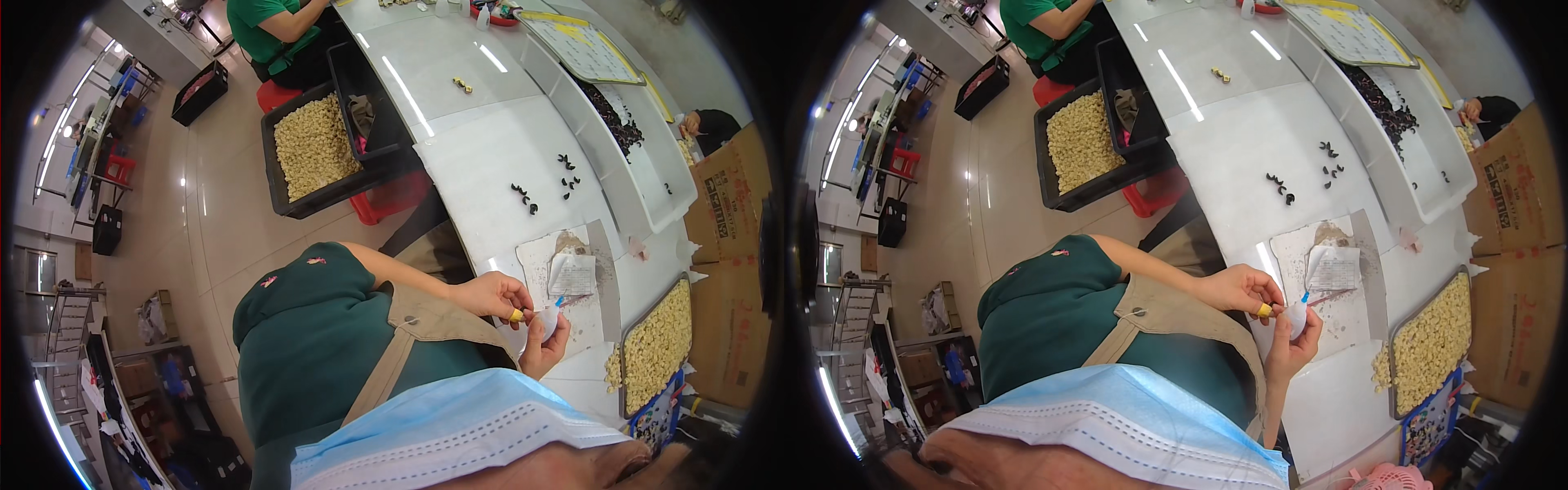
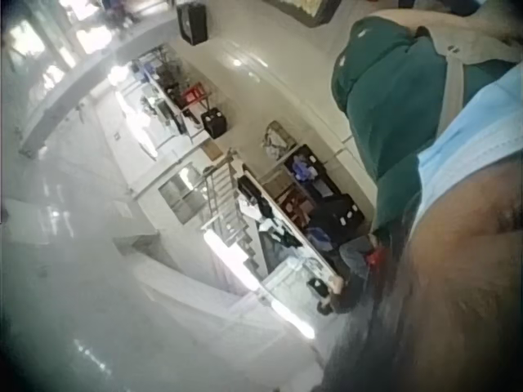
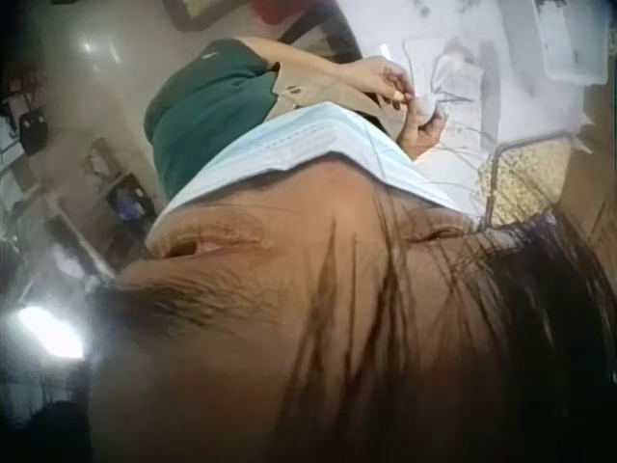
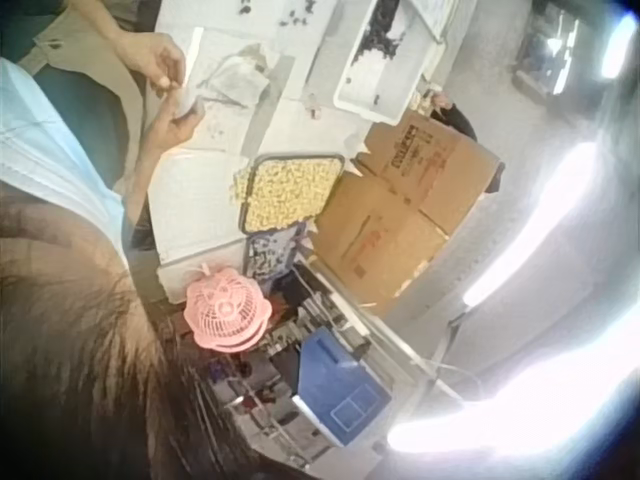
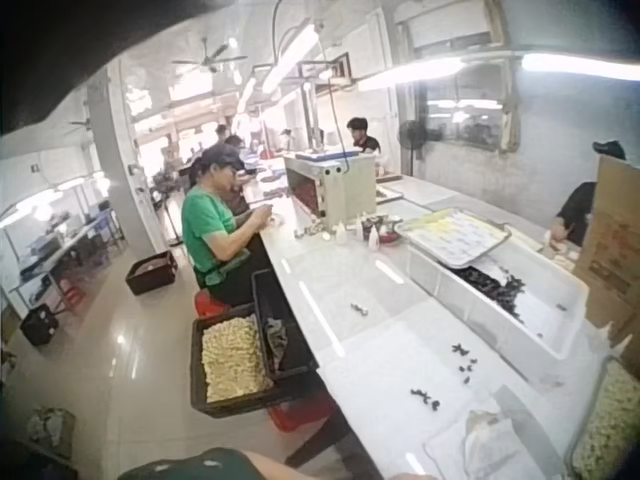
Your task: The person applies glue from a bottle onto small black components, attaches each glued piece onto a small figurine part by hand, and sets the assembled items on the table.
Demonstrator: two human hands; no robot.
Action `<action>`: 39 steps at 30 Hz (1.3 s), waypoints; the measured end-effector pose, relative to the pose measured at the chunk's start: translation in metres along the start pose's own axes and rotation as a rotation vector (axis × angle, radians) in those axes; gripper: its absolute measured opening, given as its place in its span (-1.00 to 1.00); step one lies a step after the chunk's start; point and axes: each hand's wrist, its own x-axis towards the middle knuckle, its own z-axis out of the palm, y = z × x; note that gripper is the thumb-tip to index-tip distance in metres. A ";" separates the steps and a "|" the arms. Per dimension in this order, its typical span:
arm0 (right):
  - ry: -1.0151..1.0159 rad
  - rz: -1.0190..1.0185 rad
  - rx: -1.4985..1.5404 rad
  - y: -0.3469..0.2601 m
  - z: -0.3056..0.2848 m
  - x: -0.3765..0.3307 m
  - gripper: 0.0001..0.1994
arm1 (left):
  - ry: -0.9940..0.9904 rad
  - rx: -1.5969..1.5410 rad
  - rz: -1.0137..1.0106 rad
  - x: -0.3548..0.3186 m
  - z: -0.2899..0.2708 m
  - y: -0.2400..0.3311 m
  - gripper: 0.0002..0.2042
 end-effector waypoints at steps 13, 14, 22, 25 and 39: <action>0.027 0.043 0.022 0.000 0.000 -0.002 -0.72 | 0.043 -0.076 0.011 0.000 0.003 -0.002 -0.77; 0.025 0.032 0.040 0.000 0.000 -0.002 -0.72 | 0.034 -0.072 0.012 0.000 0.003 -0.002 -0.77; 0.017 0.048 0.029 0.004 -0.001 0.000 -0.72 | 0.030 -0.050 -0.012 0.001 -0.001 -0.004 -0.77; 0.020 0.051 0.025 0.005 -0.001 0.000 -0.72 | 0.015 -0.041 -0.023 0.002 -0.002 -0.005 -0.76; -0.003 0.056 0.013 0.001 -0.002 0.005 -0.72 | 0.030 -0.062 -0.023 0.005 -0.001 -0.002 -0.75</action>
